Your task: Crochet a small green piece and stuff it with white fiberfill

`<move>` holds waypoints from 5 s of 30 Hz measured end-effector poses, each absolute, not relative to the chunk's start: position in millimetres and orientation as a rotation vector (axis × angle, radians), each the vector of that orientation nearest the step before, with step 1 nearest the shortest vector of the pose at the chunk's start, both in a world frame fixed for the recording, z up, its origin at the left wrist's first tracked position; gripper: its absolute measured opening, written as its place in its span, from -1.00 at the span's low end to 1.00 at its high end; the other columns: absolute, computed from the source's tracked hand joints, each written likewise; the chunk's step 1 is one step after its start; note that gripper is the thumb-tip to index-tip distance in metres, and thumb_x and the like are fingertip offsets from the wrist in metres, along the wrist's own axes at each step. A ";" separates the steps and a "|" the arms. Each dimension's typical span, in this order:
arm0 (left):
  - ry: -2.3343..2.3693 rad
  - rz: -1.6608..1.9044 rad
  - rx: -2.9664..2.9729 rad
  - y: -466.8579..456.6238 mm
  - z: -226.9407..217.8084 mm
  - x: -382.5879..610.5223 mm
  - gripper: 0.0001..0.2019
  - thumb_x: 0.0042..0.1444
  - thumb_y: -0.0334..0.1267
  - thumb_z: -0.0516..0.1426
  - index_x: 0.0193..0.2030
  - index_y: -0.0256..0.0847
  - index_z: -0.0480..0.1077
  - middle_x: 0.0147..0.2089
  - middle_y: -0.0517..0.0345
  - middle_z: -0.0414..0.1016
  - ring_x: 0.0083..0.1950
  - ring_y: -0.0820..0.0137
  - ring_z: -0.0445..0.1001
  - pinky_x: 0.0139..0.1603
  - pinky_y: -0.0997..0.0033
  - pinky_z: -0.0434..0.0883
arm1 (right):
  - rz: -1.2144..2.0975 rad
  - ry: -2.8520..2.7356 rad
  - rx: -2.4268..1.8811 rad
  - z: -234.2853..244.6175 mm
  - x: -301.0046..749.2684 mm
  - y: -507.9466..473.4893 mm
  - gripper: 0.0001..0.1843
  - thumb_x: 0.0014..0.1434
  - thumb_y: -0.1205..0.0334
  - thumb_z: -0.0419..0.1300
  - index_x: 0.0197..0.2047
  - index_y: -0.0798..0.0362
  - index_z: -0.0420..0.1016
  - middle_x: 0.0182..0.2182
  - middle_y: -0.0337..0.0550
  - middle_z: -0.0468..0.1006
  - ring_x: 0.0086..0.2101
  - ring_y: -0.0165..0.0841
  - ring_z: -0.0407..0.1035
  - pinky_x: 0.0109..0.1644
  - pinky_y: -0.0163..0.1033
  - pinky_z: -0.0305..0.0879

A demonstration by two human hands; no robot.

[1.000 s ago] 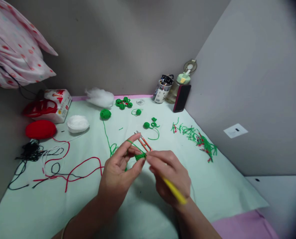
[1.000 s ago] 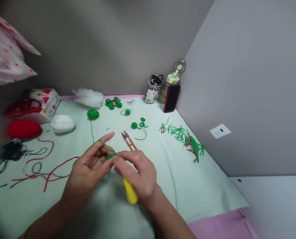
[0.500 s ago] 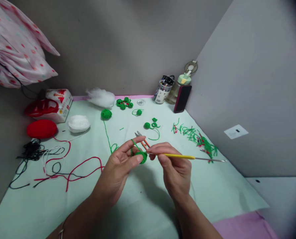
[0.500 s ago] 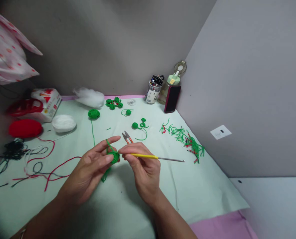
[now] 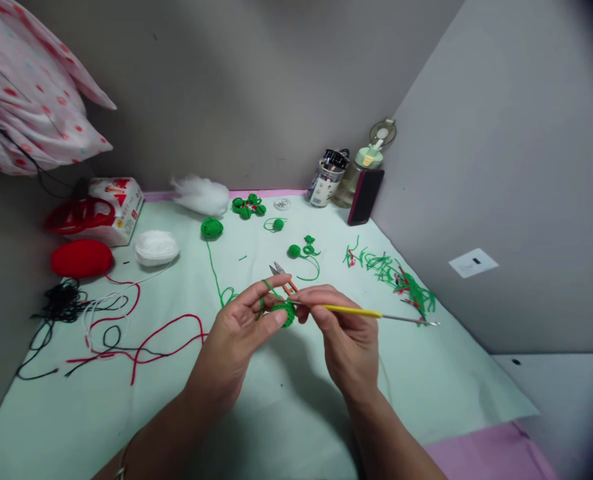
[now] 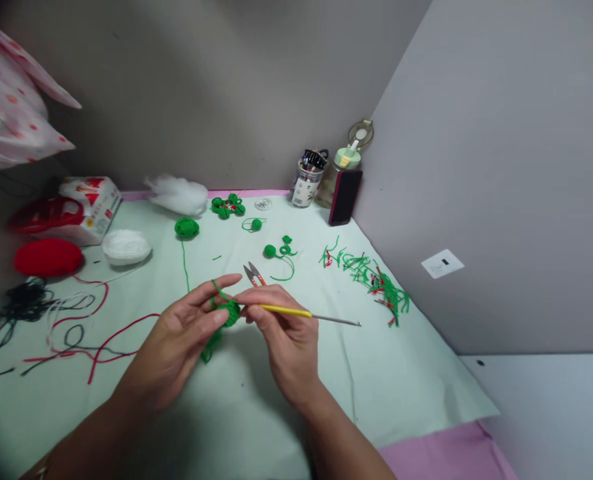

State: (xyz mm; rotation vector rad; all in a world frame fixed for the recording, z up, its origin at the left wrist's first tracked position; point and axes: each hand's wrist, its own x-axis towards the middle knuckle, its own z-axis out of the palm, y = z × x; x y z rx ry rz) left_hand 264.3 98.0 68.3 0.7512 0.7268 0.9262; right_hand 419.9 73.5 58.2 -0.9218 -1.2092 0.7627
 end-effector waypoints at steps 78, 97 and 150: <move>0.747 0.921 0.858 97.1 65.7 260.3 -0.68 0.17 -0.16 0.40 0.08 0.07 0.67 -0.18 0.19 0.49 -0.10 0.39 0.42 -0.01 0.42 0.36 | 1.072 -0.920 -0.890 63.0 426.1 77.5 -0.77 0.38 0.05 0.31 -0.24 -0.01 0.68 -0.34 -0.18 0.66 -0.44 -0.42 0.45 -0.28 -0.27 0.42; 0.854 1.019 0.772 90.7 68.1 271.3 -0.52 0.07 -0.27 0.45 0.17 0.00 0.62 -0.20 0.20 0.50 -0.11 0.37 0.49 0.11 0.35 0.44 | -0.056 -1.864 -1.065 57.4 424.6 58.4 -0.60 0.38 0.44 0.20 0.19 -0.11 0.58 -0.12 -0.05 0.69 -0.16 -0.20 0.62 -0.15 -0.11 0.60; 0.696 0.898 0.563 96.1 67.6 267.6 -0.47 0.06 -0.19 0.47 0.21 -0.06 0.60 -0.24 0.19 0.50 -0.14 0.39 0.46 0.03 0.39 0.40 | -0.002 -1.726 -1.047 52.4 422.6 61.3 -0.67 0.38 0.41 0.23 0.08 -0.15 0.66 -0.15 -0.09 0.69 -0.15 -0.23 0.59 -0.13 -0.14 0.56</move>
